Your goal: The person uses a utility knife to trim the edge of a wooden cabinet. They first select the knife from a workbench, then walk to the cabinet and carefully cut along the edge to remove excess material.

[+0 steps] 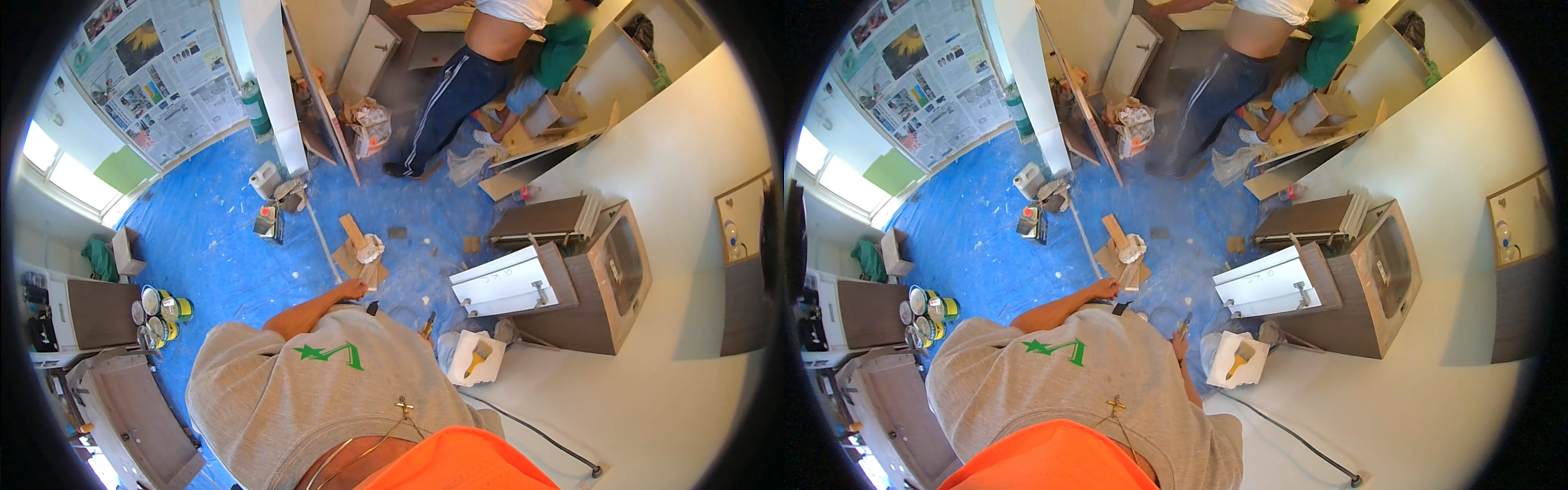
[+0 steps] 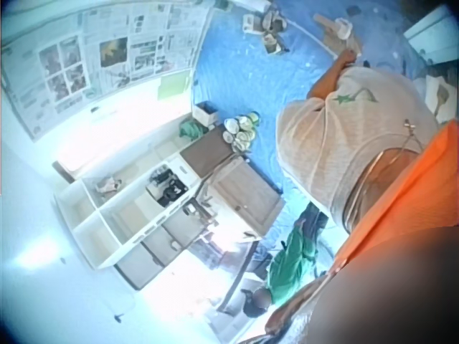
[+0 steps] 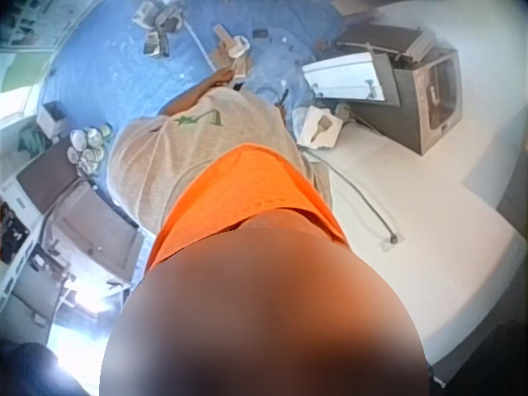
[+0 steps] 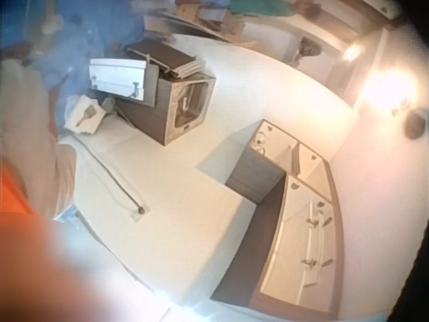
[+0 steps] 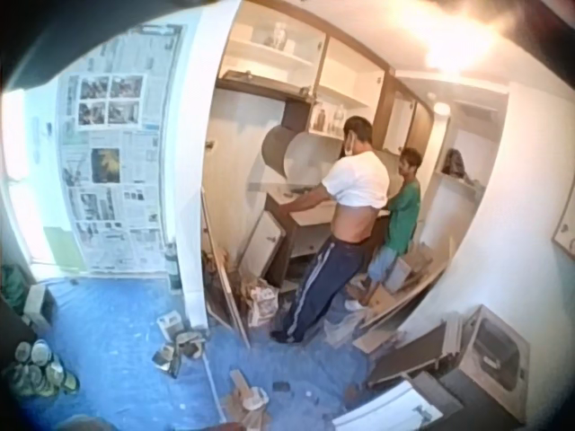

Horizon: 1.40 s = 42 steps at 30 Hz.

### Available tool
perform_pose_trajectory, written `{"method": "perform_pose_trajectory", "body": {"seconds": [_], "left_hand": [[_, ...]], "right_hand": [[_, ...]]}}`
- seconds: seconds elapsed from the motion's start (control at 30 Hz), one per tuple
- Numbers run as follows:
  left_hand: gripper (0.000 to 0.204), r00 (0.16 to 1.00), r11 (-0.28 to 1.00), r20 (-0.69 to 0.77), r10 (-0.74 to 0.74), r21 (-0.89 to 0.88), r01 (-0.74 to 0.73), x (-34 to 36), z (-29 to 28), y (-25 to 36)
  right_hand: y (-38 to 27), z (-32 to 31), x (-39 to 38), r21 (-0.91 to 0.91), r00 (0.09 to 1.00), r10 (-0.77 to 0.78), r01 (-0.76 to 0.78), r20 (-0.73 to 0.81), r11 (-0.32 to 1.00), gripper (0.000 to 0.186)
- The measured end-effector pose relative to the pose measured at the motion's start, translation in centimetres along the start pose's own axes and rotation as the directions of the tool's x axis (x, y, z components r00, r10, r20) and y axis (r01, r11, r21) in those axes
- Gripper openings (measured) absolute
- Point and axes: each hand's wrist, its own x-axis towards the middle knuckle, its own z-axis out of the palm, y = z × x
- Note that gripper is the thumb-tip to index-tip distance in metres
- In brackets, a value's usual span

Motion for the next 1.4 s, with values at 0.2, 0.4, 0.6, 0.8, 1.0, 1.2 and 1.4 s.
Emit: {"method": "perform_pose_trajectory", "body": {"seconds": [0.2,0.4,0.6,0.8,1.0,1.2,1.4], "left_hand": [[0.033,1.0,0.998,0.017,-0.021,-0.057,0.022,0.2,-1.4,-1.3],[0.032,0.997,0.996,0.022,-0.07,-0.054,0.071,0.1,-2.3,-2.4],[0.033,0.999,0.992,0.01,-0.05,-0.111,0.051,0.0,-3.3,-3.9],[0.032,0.998,0.991,-0.054,-0.031,-0.134,0.023,-0.4,-4.1,-6.0],[0.033,0.992,0.998,0.119,0.041,-0.049,-0.035,-0.4,-4.2,-5.0],[0.04,0.895,0.953,0.333,0.296,-0.172,-0.251,-2.0,-2.3,5.1],[0.059,0.859,0.915,0.419,0.293,-0.383,-0.125,-3.5,1.2,17.7]], "right_hand": [[1.4,0.8,-0.2,0.022,1.0,0.011,-0.011,-0.029,1.0,0.034],[1.2,2.0,-0.5,0.042,0.998,0.003,0.0,-0.068,0.999,0.034],[-4.2,2.3,-3.6,0.082,0.997,0.026,-0.02,-0.078,0.996,0.029],[-7.2,4.1,-4.2,0.133,0.998,0.056,-0.052,-0.031,0.99,0.025],[-8.7,6.2,-3.2,0.133,1.0,0.009,-0.012,0.027,0.991,0.025],[-17.0,8.7,-6.4,0.631,0.971,-0.159,0.012,0.177,0.776,0.027],[-24.1,8.5,-10.7,0.572,0.962,-0.271,0.203,0.035,0.795,0.042]]}}
